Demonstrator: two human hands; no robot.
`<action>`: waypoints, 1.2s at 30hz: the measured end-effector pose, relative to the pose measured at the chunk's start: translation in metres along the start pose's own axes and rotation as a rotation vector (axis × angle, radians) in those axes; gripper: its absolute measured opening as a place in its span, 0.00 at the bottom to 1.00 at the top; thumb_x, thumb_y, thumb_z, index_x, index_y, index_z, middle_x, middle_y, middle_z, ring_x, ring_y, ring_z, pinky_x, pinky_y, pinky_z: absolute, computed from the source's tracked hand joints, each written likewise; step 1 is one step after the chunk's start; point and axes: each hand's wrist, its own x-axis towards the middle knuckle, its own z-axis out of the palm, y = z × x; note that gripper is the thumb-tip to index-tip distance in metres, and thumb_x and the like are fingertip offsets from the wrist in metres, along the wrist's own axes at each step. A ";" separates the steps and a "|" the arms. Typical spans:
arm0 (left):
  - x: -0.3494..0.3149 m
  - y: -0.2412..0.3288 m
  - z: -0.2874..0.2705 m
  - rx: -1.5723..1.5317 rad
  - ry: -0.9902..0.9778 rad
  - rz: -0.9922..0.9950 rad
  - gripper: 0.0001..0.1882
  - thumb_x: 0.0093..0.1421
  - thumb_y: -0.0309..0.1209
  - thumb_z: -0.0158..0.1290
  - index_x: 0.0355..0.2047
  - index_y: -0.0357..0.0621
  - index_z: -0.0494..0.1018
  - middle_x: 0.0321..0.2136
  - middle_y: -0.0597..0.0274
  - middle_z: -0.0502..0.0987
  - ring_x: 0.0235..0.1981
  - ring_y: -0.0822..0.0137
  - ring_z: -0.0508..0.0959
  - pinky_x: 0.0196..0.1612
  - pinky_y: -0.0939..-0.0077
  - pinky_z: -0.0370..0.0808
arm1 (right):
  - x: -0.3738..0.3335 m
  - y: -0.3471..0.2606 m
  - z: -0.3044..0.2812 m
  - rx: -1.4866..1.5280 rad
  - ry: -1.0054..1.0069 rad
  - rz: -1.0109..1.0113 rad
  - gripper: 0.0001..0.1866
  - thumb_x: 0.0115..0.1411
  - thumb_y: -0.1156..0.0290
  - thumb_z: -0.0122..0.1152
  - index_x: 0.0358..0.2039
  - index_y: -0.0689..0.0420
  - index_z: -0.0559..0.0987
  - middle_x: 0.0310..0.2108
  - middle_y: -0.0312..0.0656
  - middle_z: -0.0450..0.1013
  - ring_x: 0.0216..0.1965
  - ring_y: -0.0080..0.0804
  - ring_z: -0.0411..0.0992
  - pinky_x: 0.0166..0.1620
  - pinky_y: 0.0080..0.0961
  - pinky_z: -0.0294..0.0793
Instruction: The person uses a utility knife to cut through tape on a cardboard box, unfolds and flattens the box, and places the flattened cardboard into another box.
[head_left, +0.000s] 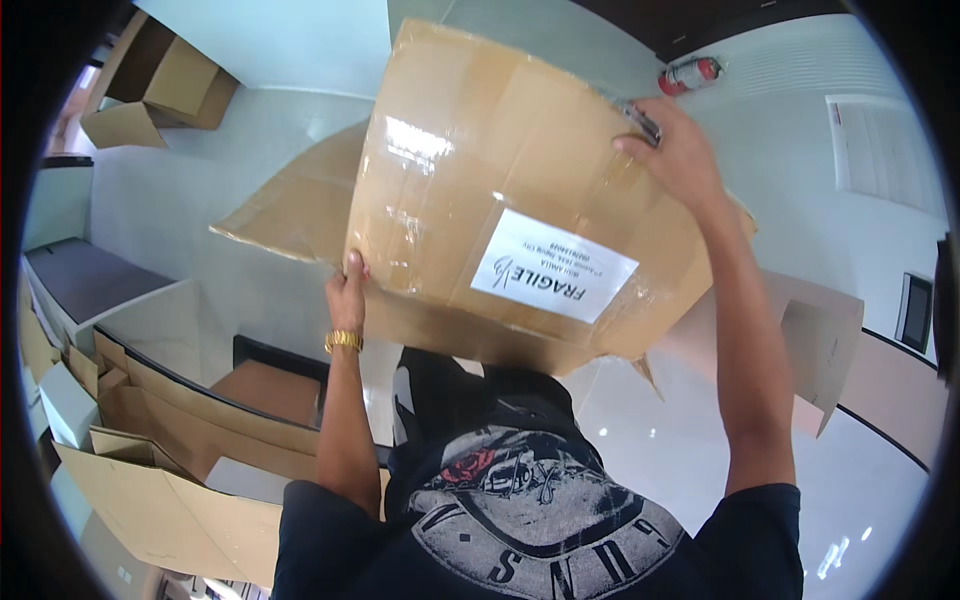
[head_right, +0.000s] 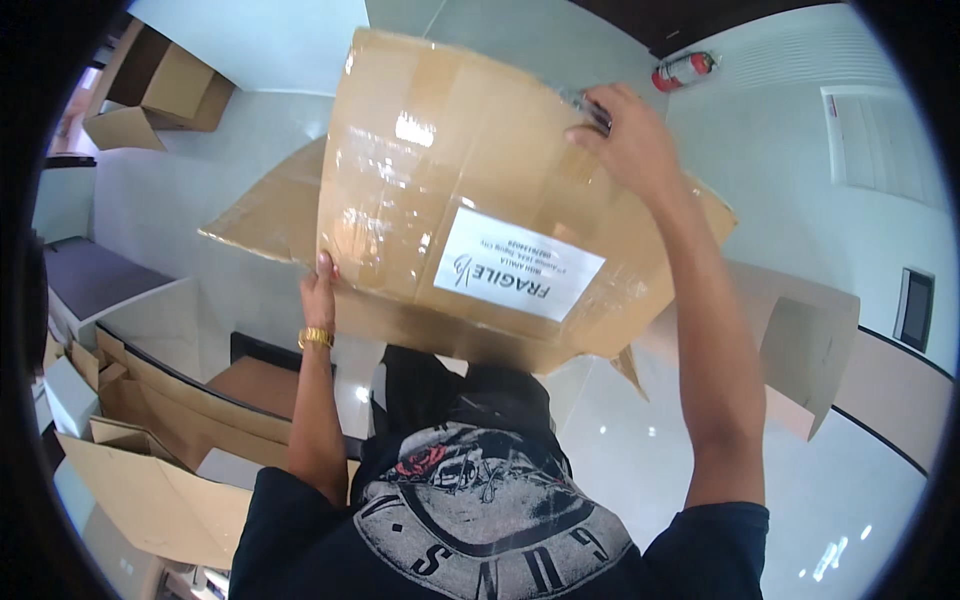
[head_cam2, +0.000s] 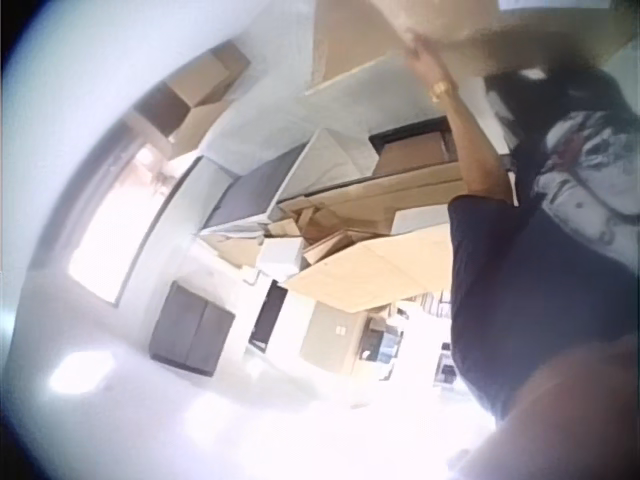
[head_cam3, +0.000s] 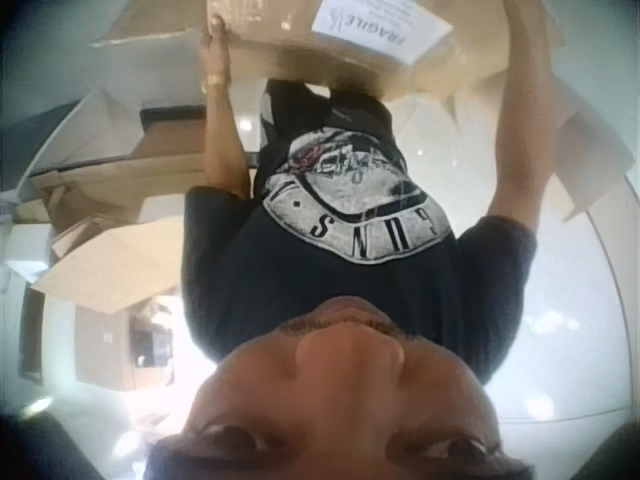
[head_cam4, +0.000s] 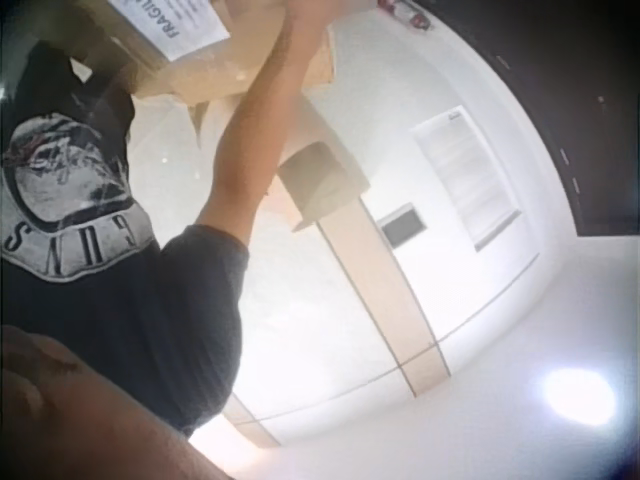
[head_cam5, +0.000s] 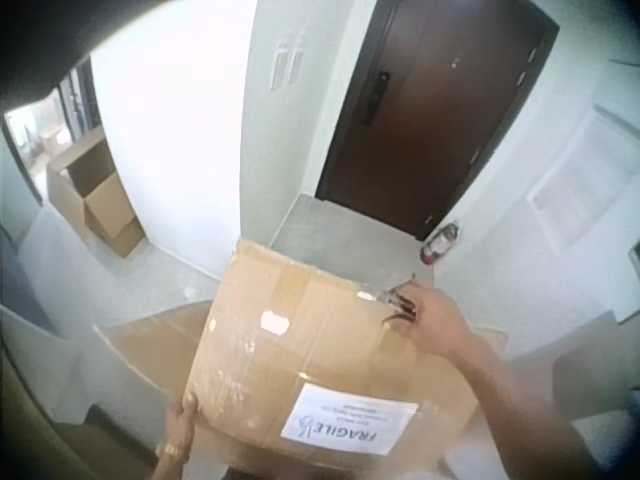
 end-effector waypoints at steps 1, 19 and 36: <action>-0.003 0.000 0.000 0.004 0.005 -0.012 0.38 0.63 0.65 0.54 0.33 0.33 0.79 0.33 0.57 0.80 0.36 0.68 0.75 0.44 0.71 0.73 | -0.001 -0.009 -0.005 0.020 -0.027 0.038 0.22 0.53 0.65 0.74 0.48 0.58 0.80 0.46 0.48 0.78 0.42 0.52 0.75 0.45 0.38 0.75; -0.022 -0.036 0.028 -0.191 0.433 -0.050 0.35 0.68 0.64 0.47 0.26 0.40 0.74 0.26 0.64 0.73 0.31 0.68 0.69 0.39 0.70 0.65 | 0.091 0.047 -0.008 0.350 -0.690 -0.453 0.33 0.54 0.42 0.69 0.43 0.61 0.77 0.41 0.48 0.73 0.47 0.47 0.71 0.49 0.44 0.70; -0.002 -0.059 0.058 -0.133 0.708 -0.192 0.43 0.71 0.62 0.40 0.35 0.25 0.80 0.24 0.46 0.80 0.26 0.53 0.79 0.36 0.58 0.76 | 0.138 0.132 -0.145 0.284 -0.490 -0.161 0.11 0.51 0.72 0.61 0.30 0.57 0.67 0.34 0.41 0.71 0.35 0.33 0.67 0.41 0.31 0.68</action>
